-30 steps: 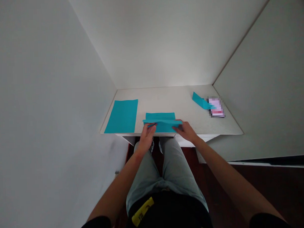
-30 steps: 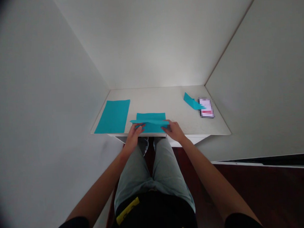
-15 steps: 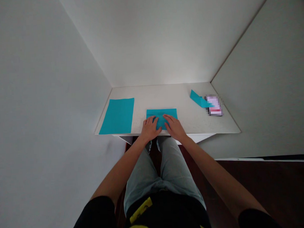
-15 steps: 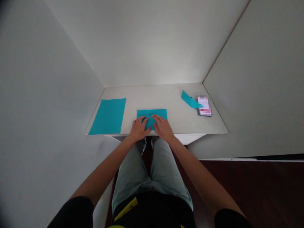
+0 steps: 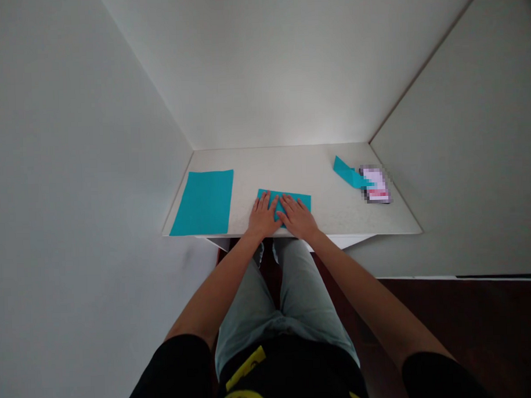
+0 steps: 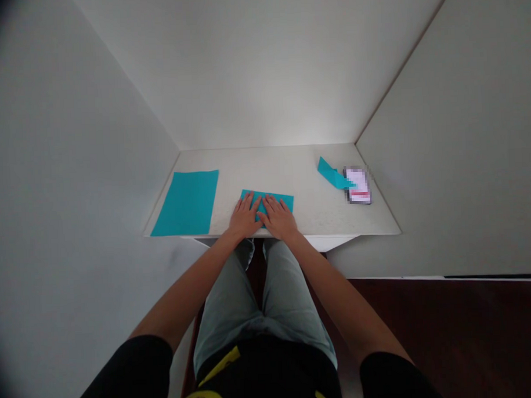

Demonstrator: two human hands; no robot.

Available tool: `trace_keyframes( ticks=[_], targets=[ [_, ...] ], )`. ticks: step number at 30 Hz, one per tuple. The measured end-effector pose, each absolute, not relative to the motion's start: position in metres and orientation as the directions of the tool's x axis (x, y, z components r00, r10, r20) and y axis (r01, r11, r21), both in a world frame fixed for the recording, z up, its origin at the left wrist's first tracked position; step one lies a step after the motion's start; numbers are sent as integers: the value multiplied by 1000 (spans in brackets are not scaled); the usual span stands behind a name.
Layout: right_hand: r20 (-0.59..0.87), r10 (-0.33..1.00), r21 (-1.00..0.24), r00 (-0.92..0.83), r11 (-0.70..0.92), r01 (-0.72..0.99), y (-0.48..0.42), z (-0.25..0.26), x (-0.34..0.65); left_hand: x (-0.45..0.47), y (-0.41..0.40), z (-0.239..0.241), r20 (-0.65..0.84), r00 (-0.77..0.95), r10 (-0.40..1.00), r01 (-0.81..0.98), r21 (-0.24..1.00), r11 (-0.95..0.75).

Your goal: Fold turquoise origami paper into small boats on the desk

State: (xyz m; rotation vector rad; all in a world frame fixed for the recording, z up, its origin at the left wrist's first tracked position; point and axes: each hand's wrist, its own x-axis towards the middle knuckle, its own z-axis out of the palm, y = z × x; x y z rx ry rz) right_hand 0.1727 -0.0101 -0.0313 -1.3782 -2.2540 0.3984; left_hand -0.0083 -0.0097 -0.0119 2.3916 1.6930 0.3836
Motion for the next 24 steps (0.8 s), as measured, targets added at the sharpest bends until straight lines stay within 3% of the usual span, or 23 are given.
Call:
trace_keyframes(
  ticks=[5,10,13,17,24],
  targets=[
    [207,888,-377,-411,460,804,-8,-31,214,-27,-4,-8,97,258,961,918,287,-275],
    [112,914,-205,-390,406,891,-11,-27,241,-27,-3,-2,81,197,977,957,200,-209],
    [101,924,-144,-368,380,914,-14,-24,239,-14,-15,2,87,286,954,939,176,-297],
    [118,892,-156,-437,451,879,-15,-20,235,-4,-38,1,108,467,878,850,218,-479],
    [98,821,-256,-562,566,783,-34,-6,253,-22,-45,-4,148,573,806,752,296,-588]
  ],
)
